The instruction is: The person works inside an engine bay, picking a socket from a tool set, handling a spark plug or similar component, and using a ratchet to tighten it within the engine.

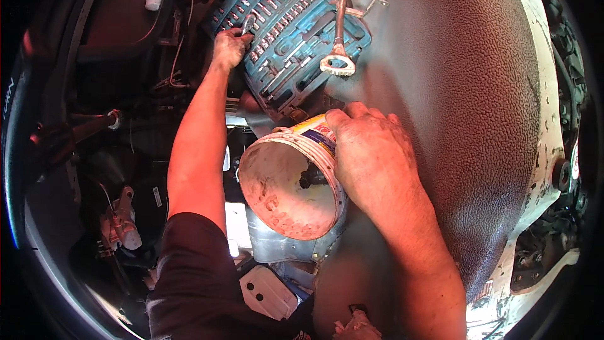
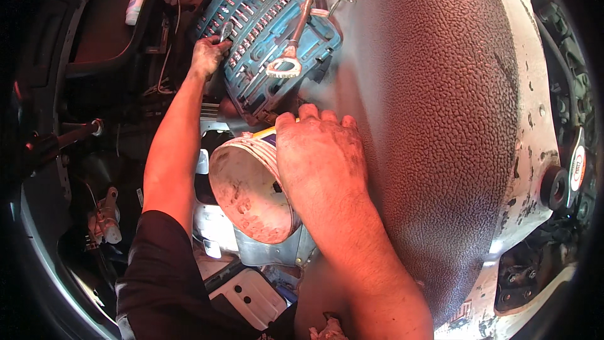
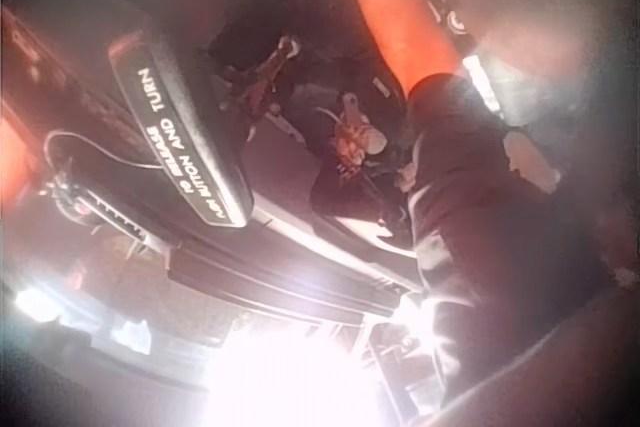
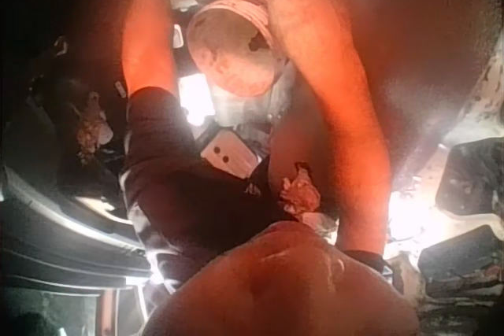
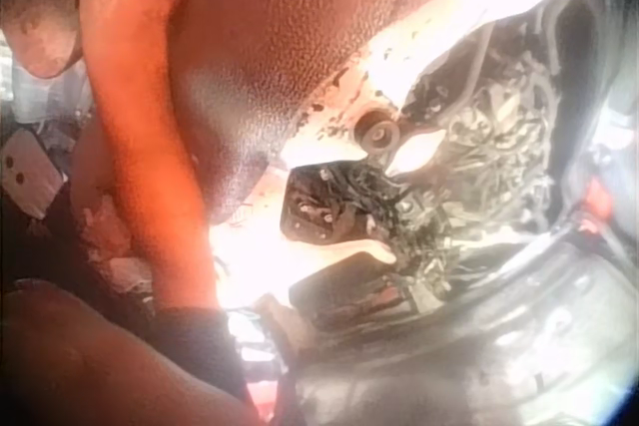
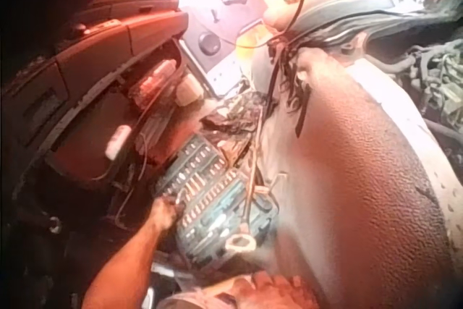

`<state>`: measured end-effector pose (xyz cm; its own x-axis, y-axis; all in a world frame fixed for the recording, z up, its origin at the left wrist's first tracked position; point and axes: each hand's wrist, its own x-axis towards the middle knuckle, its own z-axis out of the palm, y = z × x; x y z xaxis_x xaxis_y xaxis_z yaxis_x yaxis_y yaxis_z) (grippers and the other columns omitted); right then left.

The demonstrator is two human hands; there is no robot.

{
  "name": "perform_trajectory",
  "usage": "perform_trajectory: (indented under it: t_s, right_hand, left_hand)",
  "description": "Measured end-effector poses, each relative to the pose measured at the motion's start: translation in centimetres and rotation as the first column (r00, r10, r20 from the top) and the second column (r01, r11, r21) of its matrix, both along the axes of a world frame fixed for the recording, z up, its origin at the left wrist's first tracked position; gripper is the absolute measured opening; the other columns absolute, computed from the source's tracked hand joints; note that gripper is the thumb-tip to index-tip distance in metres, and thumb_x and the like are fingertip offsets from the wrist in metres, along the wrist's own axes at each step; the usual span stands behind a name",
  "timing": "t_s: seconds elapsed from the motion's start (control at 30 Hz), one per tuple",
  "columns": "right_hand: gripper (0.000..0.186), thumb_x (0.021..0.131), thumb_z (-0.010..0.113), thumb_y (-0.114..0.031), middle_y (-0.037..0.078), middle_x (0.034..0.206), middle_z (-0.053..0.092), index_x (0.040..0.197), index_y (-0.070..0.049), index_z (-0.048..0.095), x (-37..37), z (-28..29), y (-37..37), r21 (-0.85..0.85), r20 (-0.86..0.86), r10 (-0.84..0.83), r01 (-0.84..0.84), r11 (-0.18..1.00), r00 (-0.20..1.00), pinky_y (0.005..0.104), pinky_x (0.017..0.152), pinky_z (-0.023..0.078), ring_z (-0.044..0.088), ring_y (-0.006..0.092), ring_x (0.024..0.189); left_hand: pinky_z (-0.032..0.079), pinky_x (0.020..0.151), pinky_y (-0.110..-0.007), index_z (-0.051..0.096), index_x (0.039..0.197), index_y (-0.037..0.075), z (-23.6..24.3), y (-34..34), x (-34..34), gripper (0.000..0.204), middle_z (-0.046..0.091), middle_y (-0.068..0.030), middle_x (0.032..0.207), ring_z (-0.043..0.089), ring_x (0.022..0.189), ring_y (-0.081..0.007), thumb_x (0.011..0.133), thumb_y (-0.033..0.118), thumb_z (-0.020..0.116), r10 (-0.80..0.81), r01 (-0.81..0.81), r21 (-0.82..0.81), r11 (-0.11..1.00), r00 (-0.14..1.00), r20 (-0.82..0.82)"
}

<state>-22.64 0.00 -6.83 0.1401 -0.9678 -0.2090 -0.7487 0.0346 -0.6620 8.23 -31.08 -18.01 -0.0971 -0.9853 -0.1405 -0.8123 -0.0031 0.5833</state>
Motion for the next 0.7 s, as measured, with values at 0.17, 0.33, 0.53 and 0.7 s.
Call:
perform_trajectory:
  t_s: [0.17,0.33,0.53,0.7]
  right_hand:
    - [0.024,0.09,0.06,-0.015,0.016,0.113,0.065,0.111,-0.004,0.068,0.0,0.0,-0.1,0.015,-0.007,0.022,-0.022,1.0,1.0,0.0507,0.098,0.048,0.064,0.0315,0.111]
    - [0.025,0.09,0.059,-0.015,0.016,0.113,0.065,0.111,-0.004,0.067,0.1,0.2,-0.2,0.028,-0.004,0.013,-0.013,1.0,1.0,0.0525,0.102,0.047,0.063,0.0315,0.114]
    - [0.026,0.085,0.066,-0.015,0.016,0.108,0.065,0.11,-0.005,0.068,0.1,-0.3,0.1,-0.022,0.014,-0.023,0.023,0.999,1.0,0.0503,0.097,0.047,0.064,0.0338,0.109]
    - [0.027,0.083,0.07,-0.015,0.017,0.106,0.065,0.109,-0.006,0.068,0.3,-0.6,0.1,-0.041,0.015,-0.039,0.04,0.998,0.999,0.0493,0.094,0.048,0.064,0.0351,0.107]
  left_hand:
    - [0.051,0.073,-0.034,0.074,0.104,0.001,1.4,-0.4,-1.0,0.027,0.074,-0.0107,0.082,0.069,0.075,-0.0188,0.085,0.021,0.076,-0.02,0.006,0.069,0.998,0.977,0.211]
    - [0.052,0.087,-0.041,0.07,0.112,0.005,2.1,1.0,-2.8,0.038,0.072,-0.021,0.099,0.071,0.098,-0.0322,0.083,0.029,0.075,-0.134,0.228,-0.102,0.968,0.819,0.558]
    - [0.048,0.066,-0.028,0.073,0.104,0.0,1.7,2.3,-1.9,0.024,0.071,-0.002,0.085,0.06,0.067,-0.01,0.089,0.018,0.074,0.073,-0.057,0.084,0.995,0.979,-0.191]
    - [0.052,0.075,-0.031,0.076,0.101,0.006,0.3,1.1,-1.3,0.022,0.075,-0.0058,0.086,0.068,0.075,-0.0157,0.085,0.021,0.076,0.017,-0.007,-0.047,0.999,0.974,0.227]
